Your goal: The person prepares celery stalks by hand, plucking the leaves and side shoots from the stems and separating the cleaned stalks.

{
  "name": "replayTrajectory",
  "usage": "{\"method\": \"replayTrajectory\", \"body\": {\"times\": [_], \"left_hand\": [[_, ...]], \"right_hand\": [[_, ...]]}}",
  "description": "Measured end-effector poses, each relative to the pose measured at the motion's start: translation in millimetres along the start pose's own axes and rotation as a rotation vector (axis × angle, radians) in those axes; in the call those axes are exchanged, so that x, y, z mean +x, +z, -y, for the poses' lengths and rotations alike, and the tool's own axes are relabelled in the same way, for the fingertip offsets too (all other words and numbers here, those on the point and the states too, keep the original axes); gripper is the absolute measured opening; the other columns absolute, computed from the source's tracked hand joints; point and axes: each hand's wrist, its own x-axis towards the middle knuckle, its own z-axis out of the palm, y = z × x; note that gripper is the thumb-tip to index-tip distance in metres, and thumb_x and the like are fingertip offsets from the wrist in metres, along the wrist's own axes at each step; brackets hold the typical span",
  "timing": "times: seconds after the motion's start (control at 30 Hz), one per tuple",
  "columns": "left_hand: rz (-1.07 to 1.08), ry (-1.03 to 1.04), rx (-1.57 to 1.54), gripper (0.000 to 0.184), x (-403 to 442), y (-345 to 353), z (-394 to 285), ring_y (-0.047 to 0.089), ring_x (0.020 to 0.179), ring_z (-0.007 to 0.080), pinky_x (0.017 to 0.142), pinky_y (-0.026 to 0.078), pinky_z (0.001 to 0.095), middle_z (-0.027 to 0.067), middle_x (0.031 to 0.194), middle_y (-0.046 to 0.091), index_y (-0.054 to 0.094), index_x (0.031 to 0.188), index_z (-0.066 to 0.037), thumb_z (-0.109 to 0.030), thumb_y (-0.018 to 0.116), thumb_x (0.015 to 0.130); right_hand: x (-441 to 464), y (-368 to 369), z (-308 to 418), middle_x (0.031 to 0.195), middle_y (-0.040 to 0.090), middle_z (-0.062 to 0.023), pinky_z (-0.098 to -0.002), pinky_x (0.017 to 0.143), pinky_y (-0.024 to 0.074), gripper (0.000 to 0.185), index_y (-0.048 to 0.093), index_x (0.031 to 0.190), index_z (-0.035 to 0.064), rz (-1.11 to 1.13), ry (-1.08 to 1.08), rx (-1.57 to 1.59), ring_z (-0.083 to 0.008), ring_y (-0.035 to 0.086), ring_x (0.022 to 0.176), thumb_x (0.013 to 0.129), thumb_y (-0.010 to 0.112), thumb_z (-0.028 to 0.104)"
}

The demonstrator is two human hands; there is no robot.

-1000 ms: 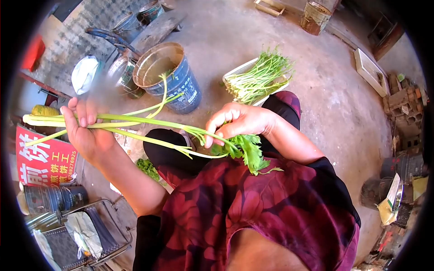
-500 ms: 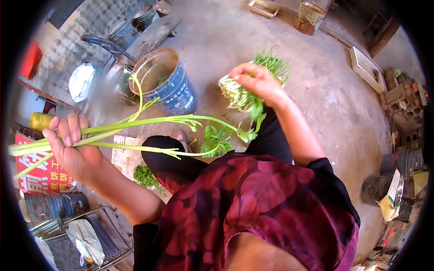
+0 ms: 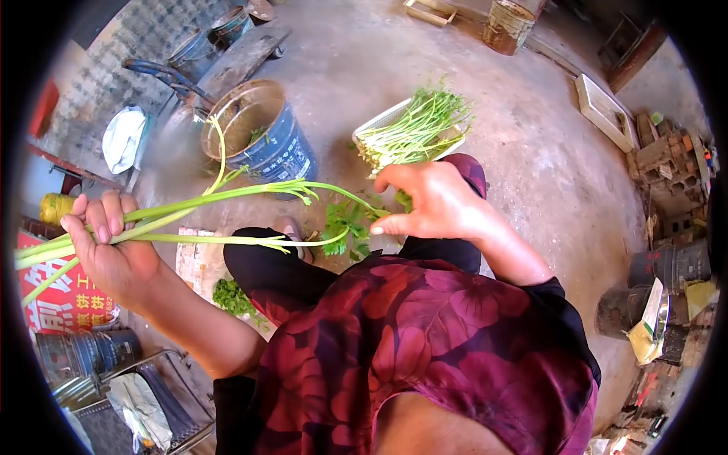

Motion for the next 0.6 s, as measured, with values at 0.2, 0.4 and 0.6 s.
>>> {"method": "replayTrajectory", "body": {"times": [0.2, 0.4, 0.6], "left_hand": [[-0.034, 0.010, 0.031, 0.030, -0.9, -5.3, -7.9, 0.029, 0.052, 0.0089, 0.054, 0.024, 0.0247, -0.0028, 0.052, 0.030, 0.050, 0.085, -0.002, -0.024, 0.030, 0.093], [-0.079, 0.010, 0.066, 0.029, -1.7, -12.1, -12.3, 0.029, 0.051, 0.0087, 0.053, 0.024, 0.0245, -0.0028, 0.052, 0.029, 0.049, 0.085, -0.003, -0.024, 0.031, 0.093], [0.001, -0.032, 0.039, 0.028, -2.5, -6.3, -9.8, 0.029, 0.051, 0.0086, 0.053, 0.025, 0.0245, -0.0027, 0.051, 0.029, 0.048, 0.084, -0.003, -0.023, 0.031, 0.093]], "right_hand": [[8.2, 31.0, -20.9, 0.070, 0.056, -0.0078, -0.0300, 0.055, 0.0420, 0.012, 0.058, 0.078, 0.0027, -0.095, -0.136, 0.271, -0.0220, 0.054, 0.062, 0.075, 0.061, 0.014], [9.1, 34.9, -30.5, 0.064, 0.051, -0.0043, -0.0267, 0.057, 0.0406, 0.013, 0.056, 0.083, 0.0005, 0.039, -0.073, 0.591, -0.0154, 0.048, 0.059, 0.083, 0.053, 0.013], [9.9, 53.5, -35.5, 0.065, 0.053, -0.0064, -0.0279, 0.058, 0.0405, 0.015, 0.056, 0.075, 0.0012, -0.123, 0.120, 0.582, -0.0143, 0.049, 0.062, 0.077, 0.045, 0.012]]}}
